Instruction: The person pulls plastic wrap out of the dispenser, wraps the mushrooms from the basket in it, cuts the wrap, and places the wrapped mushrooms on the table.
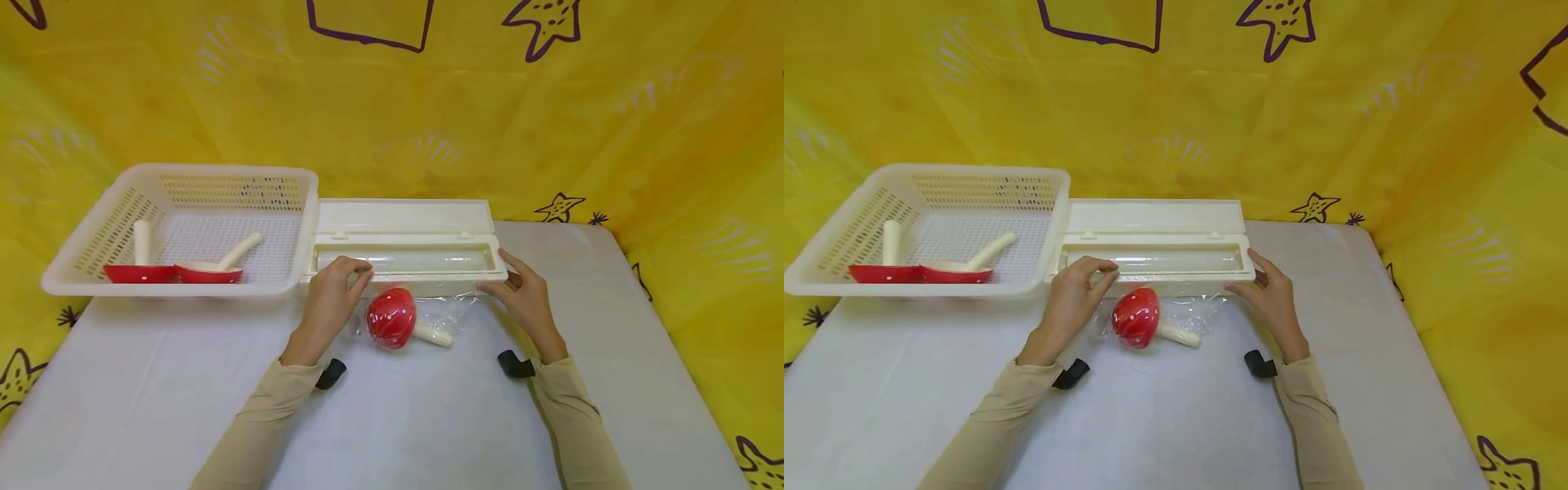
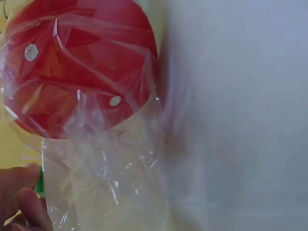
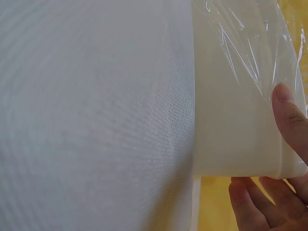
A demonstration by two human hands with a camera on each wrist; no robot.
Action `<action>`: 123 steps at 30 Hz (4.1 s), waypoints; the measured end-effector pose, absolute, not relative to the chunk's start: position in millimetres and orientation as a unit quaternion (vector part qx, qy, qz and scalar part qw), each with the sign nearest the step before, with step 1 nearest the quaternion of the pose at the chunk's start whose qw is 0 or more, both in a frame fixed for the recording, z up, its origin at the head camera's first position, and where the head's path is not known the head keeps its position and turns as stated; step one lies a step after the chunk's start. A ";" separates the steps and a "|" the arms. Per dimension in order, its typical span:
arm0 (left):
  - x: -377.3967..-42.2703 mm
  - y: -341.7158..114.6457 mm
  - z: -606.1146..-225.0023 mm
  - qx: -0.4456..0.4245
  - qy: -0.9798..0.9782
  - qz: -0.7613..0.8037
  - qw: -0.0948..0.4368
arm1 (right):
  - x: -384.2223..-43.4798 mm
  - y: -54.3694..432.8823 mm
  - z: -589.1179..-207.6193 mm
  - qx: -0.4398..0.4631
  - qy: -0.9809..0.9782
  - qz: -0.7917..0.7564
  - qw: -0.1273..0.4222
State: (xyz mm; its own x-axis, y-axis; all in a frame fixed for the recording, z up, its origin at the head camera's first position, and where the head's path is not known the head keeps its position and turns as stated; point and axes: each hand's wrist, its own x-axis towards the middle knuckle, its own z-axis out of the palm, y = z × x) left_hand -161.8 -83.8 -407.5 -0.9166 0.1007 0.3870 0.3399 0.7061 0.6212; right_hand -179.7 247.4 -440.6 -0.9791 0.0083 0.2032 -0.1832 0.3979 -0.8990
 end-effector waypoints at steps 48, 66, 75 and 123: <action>-144.5 -97.7 -390.9 -0.083 -0.959 -0.226 0.149 | -164.8 227.1 -410.0 0.209 -0.890 0.367 0.172; -145.9 -98.5 -384.9 -0.104 -0.955 -0.270 0.070 | -162.7 222.2 -408.6 0.157 -0.921 0.320 0.161; -141.7 -98.3 -378.6 -0.143 -0.932 -0.332 -0.005 | -155.8 228.4 -391.7 0.195 -0.914 0.354 0.042; -136.8 -73.3 -391.7 -0.145 -0.905 -0.390 -0.086 | -130.3 214.6 -367.3 0.224 -0.884 0.409 -0.033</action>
State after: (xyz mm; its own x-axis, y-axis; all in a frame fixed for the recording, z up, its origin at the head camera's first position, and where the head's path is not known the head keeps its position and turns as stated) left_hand -136.8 -73.3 -391.7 -0.9432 0.3295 -0.0419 0.1961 0.6543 0.7303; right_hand -130.3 214.6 -367.3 -0.8970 -0.4241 0.1247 -0.3694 0.5641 -0.7384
